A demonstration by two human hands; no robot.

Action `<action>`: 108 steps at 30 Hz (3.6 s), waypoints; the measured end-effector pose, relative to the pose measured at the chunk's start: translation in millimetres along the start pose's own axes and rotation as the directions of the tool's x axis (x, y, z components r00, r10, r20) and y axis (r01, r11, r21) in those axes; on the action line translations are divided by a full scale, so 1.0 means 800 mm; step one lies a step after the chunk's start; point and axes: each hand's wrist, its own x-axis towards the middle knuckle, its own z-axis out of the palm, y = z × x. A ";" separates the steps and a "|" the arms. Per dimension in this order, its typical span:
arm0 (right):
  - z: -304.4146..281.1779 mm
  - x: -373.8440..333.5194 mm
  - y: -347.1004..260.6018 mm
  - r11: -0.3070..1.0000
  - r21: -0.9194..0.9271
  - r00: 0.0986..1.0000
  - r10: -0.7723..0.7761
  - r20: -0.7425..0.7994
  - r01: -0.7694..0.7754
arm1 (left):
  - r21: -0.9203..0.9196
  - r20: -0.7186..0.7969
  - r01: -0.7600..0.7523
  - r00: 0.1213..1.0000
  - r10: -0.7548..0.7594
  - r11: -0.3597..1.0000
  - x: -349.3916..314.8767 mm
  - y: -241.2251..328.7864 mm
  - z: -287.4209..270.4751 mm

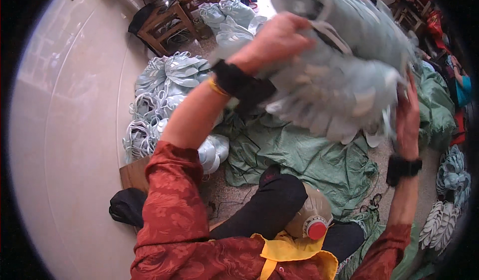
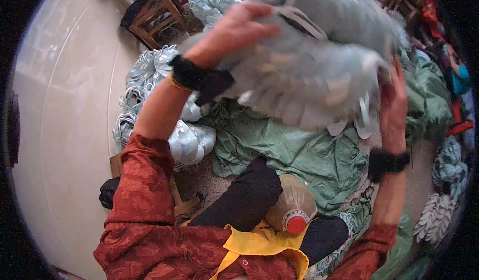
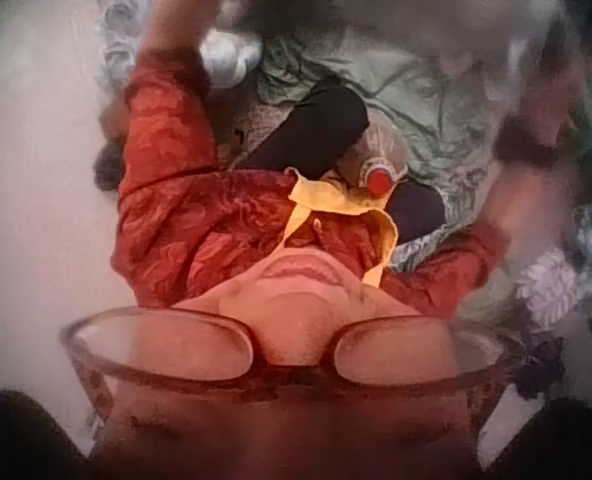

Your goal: The person sits on the floor and ties white plastic slippers together using a white string. They pick up a slipper, wrap the string around the sole, and tie a knot to secure it. The person repeats this process for multiple slippers, creating a connected chain of footwear.

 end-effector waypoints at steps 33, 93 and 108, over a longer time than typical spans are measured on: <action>0.233 -0.234 -0.185 0.998 0.032 0.946 -0.063 0.319 0.056 | 0.584 -0.355 0.149 0.931 0.086 0.798 -0.054 -0.250 0.117; 0.122 -0.417 -0.250 0.903 -0.027 0.841 -0.388 0.378 0.429 | -0.714 -0.531 -0.688 0.652 0.541 0.128 -0.288 0.276 -0.017; 0.124 -0.432 -0.243 0.831 -0.009 0.749 -0.496 0.440 0.556 | -0.709 -0.517 -0.691 0.644 0.564 0.139 -0.311 0.300 -0.022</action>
